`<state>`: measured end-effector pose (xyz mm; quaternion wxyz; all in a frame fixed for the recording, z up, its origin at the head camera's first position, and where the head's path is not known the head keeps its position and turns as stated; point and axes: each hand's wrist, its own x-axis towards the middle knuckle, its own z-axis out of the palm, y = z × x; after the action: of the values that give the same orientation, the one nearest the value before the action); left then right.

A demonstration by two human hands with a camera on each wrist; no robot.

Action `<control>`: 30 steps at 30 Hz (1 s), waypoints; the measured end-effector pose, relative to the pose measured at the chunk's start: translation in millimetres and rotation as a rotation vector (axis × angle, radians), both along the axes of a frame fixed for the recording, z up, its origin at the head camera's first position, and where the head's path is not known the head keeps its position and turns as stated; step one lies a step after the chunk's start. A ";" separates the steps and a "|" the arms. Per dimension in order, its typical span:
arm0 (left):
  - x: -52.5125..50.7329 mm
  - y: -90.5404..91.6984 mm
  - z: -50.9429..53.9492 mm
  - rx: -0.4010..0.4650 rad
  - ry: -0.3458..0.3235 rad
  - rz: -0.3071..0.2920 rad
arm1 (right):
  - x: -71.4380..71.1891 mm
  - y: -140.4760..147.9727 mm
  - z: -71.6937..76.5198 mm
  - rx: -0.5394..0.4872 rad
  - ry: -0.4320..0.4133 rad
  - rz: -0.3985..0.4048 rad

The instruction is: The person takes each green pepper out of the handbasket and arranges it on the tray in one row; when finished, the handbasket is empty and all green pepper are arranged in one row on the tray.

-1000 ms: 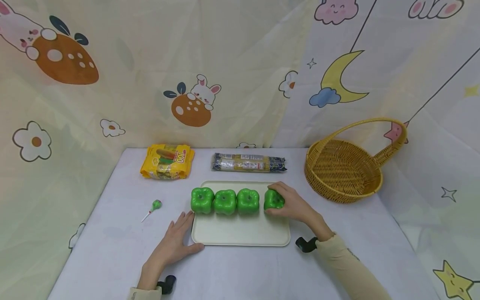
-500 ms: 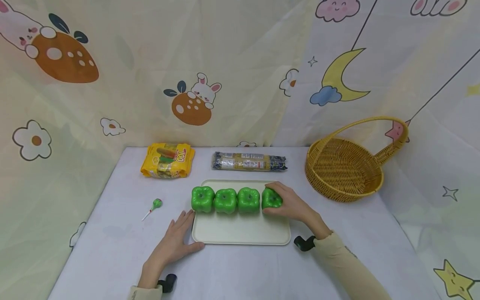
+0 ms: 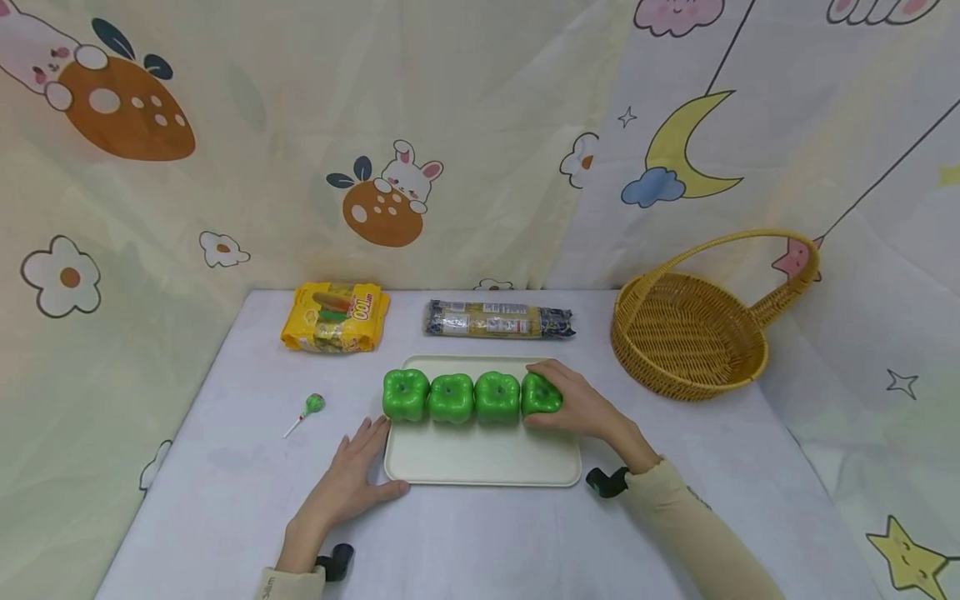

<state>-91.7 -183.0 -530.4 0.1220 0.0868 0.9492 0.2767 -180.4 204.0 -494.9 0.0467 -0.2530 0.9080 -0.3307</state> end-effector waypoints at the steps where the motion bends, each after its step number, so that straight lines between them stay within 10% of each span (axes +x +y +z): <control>1: -0.3 0.1 0.2 -0.002 0.002 0.000 | -0.5 -0.3 0.0 0.002 0.002 0.002; 30: -2.1 -0.3 -0.2 -0.010 -0.004 0.002 | 7.0 -2.5 10.6 0.009 0.038 -0.067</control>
<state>-93.8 -183.3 -530.6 0.1238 0.0845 0.9505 0.2721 -173.5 201.5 -484.3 0.0195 -0.2284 0.9181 -0.3234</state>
